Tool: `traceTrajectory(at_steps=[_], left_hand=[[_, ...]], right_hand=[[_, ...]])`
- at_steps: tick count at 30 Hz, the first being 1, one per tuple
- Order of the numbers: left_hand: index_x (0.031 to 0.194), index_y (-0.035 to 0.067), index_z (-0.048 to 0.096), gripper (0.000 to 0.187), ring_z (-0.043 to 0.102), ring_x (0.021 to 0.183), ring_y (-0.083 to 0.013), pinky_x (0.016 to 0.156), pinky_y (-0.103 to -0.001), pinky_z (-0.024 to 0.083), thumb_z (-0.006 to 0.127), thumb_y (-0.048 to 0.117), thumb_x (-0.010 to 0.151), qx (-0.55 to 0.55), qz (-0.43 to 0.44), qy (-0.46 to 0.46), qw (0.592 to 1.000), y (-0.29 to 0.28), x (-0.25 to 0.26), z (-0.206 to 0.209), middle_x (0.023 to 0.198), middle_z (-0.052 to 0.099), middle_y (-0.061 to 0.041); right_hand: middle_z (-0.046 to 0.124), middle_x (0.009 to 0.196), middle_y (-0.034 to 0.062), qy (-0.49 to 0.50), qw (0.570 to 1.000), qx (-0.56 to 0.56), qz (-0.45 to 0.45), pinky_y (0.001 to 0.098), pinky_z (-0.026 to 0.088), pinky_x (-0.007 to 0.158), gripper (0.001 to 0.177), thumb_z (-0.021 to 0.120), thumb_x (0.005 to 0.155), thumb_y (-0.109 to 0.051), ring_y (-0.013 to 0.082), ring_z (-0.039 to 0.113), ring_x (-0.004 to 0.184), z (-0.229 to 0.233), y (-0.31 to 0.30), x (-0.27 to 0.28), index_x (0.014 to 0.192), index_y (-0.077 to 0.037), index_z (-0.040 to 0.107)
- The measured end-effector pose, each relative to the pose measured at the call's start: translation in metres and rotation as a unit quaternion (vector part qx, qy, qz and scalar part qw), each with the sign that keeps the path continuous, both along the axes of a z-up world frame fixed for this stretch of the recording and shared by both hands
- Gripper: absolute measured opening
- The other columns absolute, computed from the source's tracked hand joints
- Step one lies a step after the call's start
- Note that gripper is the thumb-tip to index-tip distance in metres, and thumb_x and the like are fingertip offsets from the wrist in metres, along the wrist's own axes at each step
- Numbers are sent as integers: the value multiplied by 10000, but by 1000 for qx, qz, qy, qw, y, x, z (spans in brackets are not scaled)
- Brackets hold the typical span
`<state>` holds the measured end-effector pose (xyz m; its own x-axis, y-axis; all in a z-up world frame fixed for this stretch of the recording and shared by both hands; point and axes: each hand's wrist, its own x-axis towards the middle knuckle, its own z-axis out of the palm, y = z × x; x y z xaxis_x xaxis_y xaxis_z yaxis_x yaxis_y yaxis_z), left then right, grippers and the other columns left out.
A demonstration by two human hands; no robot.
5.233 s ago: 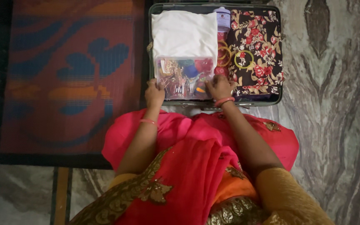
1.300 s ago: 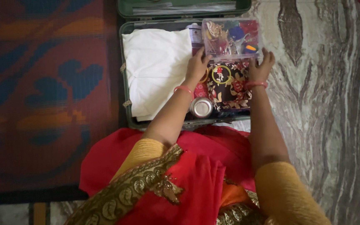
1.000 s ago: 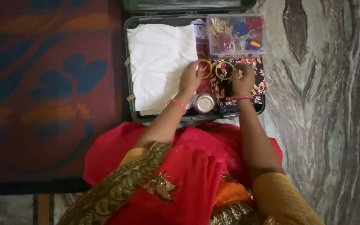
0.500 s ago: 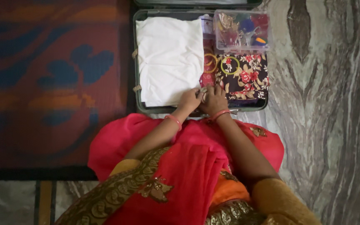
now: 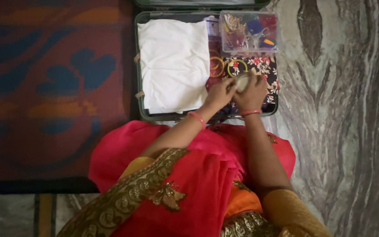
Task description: The person opens a suitcase and removes a clear container of items, a folded white cloth, a pink patterned cloth, and a dark patterned cloth, placing each one onto a mat on the floor.
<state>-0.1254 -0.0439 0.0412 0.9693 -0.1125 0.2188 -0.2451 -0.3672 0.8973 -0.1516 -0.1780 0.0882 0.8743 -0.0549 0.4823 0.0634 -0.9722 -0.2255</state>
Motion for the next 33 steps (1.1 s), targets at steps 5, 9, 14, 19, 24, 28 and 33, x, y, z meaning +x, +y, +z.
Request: traceTrajectory(at_steps=[5, 9, 14, 19, 24, 28, 33], left_hand=[[1424, 13, 544, 494, 679, 1102, -429, 935, -475, 551, 567, 282, 1011, -57, -172, 41, 983, -33, 12, -5, 1158, 716, -266], [1499, 0, 427, 586, 596, 1218, -447, 1027, -479, 483, 583, 288, 1013, -32, -173, -12, 984, -42, 17, -37, 1330, 623, -287], [1505, 76, 470, 467, 570, 1299, -417, 1049, -471, 468, 514, 228, 1065, -22, -165, 15, 986, -18, 10, -54, 1427, 594, -230], [1464, 64, 521, 417, 608, 1299, -377, 1075, -431, 494, 509, 133, 1053, -101, -96, 7, 990, 11, 1, -51, 1410, 626, -193], [1386, 58, 592, 385, 692, 1192, -304, 1035, -384, 528, 548, 98, 1006, -111, 50, 95, 988, 52, -9, -68, 1312, 700, -162], [1303, 29, 644, 321, 699, 1025, -255, 893, -358, 543, 618, 109, 993, -163, 189, 140, 958, 83, -28, -113, 1141, 733, -150], [1290, -21, 606, 358, 494, 692, -163, 607, -307, 422, 595, 45, 938, -431, 240, 274, 826, 98, -44, -180, 839, 571, -58]], right_hand=[[545, 1234, 234, -12, 998, 23, -61, 557, 456, 927, 794, 869, 727, -394, 449, 545, 1121, -26, -53, 30, 1398, -100, 562], [527, 1347, 235, -31, 997, 66, -17, 552, 460, 1049, 775, 877, 825, -358, 450, 537, 1231, -46, -72, 49, 1449, -70, 519], [497, 1366, 289, -64, 997, 12, -37, 565, 433, 974, 806, 895, 754, -343, 493, 514, 1222, -34, -53, 39, 1405, -41, 528], [531, 1344, 288, -85, 995, 43, -20, 530, 440, 1011, 568, 865, 884, -257, 465, 527, 1224, -36, -14, 29, 1328, -32, 592], [753, 1023, 157, 127, 939, 312, 65, 407, 581, 821, 248, 707, 936, -243, 306, 751, 897, -80, 24, 28, 1092, -55, 755], [773, 973, 159, 263, 934, 234, 59, 404, 581, 801, 310, 727, 889, -334, 317, 753, 867, -123, 42, 28, 1039, -70, 788], [769, 963, 166, 282, 944, 172, -17, 421, 553, 819, 404, 786, 816, -423, 347, 729, 881, -139, 54, 26, 1010, -69, 797]])
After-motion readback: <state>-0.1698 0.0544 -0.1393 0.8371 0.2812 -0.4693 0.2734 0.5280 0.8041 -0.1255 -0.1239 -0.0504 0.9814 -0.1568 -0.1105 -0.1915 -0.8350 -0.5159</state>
